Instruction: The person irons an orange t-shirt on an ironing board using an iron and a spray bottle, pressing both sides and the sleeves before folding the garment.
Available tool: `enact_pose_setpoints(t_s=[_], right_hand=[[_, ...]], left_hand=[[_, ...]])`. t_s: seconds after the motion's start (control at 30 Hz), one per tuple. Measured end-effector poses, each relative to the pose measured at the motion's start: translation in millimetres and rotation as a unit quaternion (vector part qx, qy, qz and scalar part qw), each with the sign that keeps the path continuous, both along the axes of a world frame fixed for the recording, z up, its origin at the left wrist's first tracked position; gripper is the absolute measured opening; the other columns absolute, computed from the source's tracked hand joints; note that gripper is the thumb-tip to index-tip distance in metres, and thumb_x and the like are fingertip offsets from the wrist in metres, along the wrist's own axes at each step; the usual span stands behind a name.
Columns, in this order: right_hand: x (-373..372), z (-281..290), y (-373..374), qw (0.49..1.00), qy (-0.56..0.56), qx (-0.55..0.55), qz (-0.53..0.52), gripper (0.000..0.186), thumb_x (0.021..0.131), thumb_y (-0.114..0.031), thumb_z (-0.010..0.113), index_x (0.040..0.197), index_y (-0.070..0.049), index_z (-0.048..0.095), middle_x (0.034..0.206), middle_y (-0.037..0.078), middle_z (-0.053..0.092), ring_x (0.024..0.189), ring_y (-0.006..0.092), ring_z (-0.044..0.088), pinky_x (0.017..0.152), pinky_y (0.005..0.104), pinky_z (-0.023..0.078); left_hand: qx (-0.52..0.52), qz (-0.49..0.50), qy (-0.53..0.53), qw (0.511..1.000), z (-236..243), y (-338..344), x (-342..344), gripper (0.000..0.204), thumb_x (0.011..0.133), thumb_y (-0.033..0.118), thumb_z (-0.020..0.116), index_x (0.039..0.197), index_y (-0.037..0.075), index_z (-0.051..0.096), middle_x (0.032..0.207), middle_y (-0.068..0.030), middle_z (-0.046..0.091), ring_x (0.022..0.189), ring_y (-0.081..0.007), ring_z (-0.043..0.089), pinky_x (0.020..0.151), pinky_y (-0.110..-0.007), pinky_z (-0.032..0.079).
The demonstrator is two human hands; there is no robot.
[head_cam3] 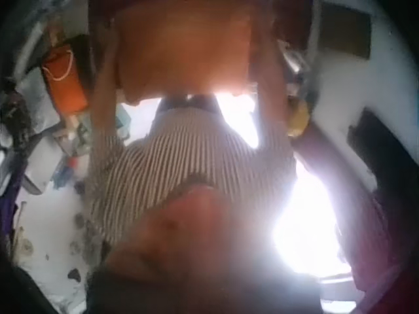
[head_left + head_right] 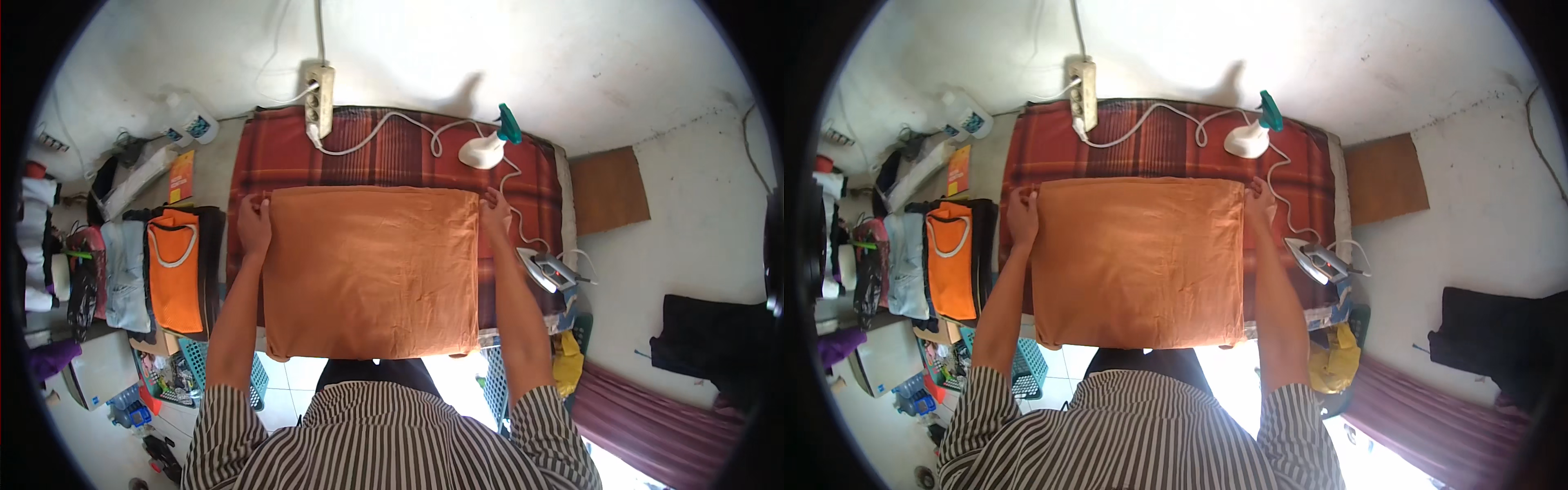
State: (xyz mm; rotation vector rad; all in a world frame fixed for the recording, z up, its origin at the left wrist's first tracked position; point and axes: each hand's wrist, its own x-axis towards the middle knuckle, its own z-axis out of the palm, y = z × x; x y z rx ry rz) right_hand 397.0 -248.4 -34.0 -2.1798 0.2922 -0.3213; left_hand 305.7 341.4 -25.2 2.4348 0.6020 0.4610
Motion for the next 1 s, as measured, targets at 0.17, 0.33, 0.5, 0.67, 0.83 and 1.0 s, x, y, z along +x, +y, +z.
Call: enact_pose_setpoints(t_s=[0.17, 0.33, 0.5, 0.67, 0.83, 1.0], right_hand=[[-144.4, 31.3, 4.3, 0.979, 0.125, -0.161, -0.023, 0.034, 0.101, -0.027, 0.071, 0.122, 0.0, 0.071, 0.107, 0.023, 0.075, 0.1, 0.0439, 0.072, 0.088, 0.0524, 0.056], [-259.7, 18.9, 9.7, 0.985, 0.065, -0.16, -0.024, 0.024, 0.098, -0.022, 0.076, 0.11, -0.002, 0.069, 0.096, 0.015, 0.069, 0.086, 0.0361, 0.067, 0.082, 0.0493, 0.054], [-257.5, 17.4, 11.5, 0.97, 0.072, -0.231, 0.01, 0.02, 0.095, -0.021, 0.077, 0.101, -0.004, 0.069, 0.095, 0.015, 0.071, 0.088, 0.0393, 0.068, 0.084, 0.0531, 0.054], [-200.9, 49.8, -18.5, 0.942, 0.306, -0.126, 0.046, 0.023, 0.094, -0.027, 0.075, 0.099, -0.004, 0.073, 0.106, 0.022, 0.076, 0.106, 0.0428, 0.073, 0.09, 0.0528, 0.057], [-129.2, 101.0, -102.5, 0.822, -0.066, -0.565, 0.001, 0.045, 0.091, -0.04, 0.082, 0.117, -0.004, 0.071, 0.133, 0.027, 0.069, 0.123, 0.0458, 0.067, 0.092, 0.0563, 0.057], [-112.9, 114.4, -213.9, 0.861, 0.25, -0.393, 0.205, 0.062, 0.094, -0.049, 0.081, 0.13, -0.001, 0.066, 0.116, 0.026, 0.075, 0.106, 0.0476, 0.073, 0.089, 0.0559, 0.058]], left_hand=[[-0.004, 0.01, 0.079, 0.997, 37.2, -48.5, -151.8, 0.061, 0.104, 0.037, 0.073, 0.142, -0.006, 0.056, 0.129, -0.025, 0.065, 0.118, -0.0441, 0.063, 0.102, -0.051, 0.051], [0.097, 0.052, 0.176, 0.978, 24.2, -76.5, -285.8, 0.051, 0.104, 0.034, 0.073, 0.134, -0.005, 0.06, 0.123, -0.0253, 0.066, 0.114, -0.046, 0.062, 0.098, -0.054, 0.049], [-0.072, 0.125, 0.143, 0.979, 19.4, -62.1, -297.4, 0.028, 0.11, 0.031, 0.064, 0.114, 0.003, 0.063, 0.101, -0.0227, 0.072, 0.09, -0.043, 0.07, 0.079, -0.053, 0.054], [0.004, 0.118, 0.114, 0.986, 5.4, -37.7, -305.0, 0.027, 0.112, 0.03, 0.062, 0.115, 0.004, 0.062, 0.106, -0.0216, 0.072, 0.088, -0.0437, 0.07, 0.075, -0.051, 0.055], [0.217, 0.081, -0.008, 0.973, 15.8, -65.0, -291.7, 0.033, 0.111, 0.027, 0.061, 0.12, -0.005, 0.061, 0.128, -0.0273, 0.063, 0.117, -0.0481, 0.064, 0.095, -0.056, 0.049], [0.074, -0.222, 0.056, 0.971, 32.3, -199.8, -203.9, 0.042, 0.103, 0.021, 0.068, 0.138, 0.0, 0.063, 0.147, -0.023, 0.061, 0.144, -0.0437, 0.049, 0.119, -0.057, 0.039]])
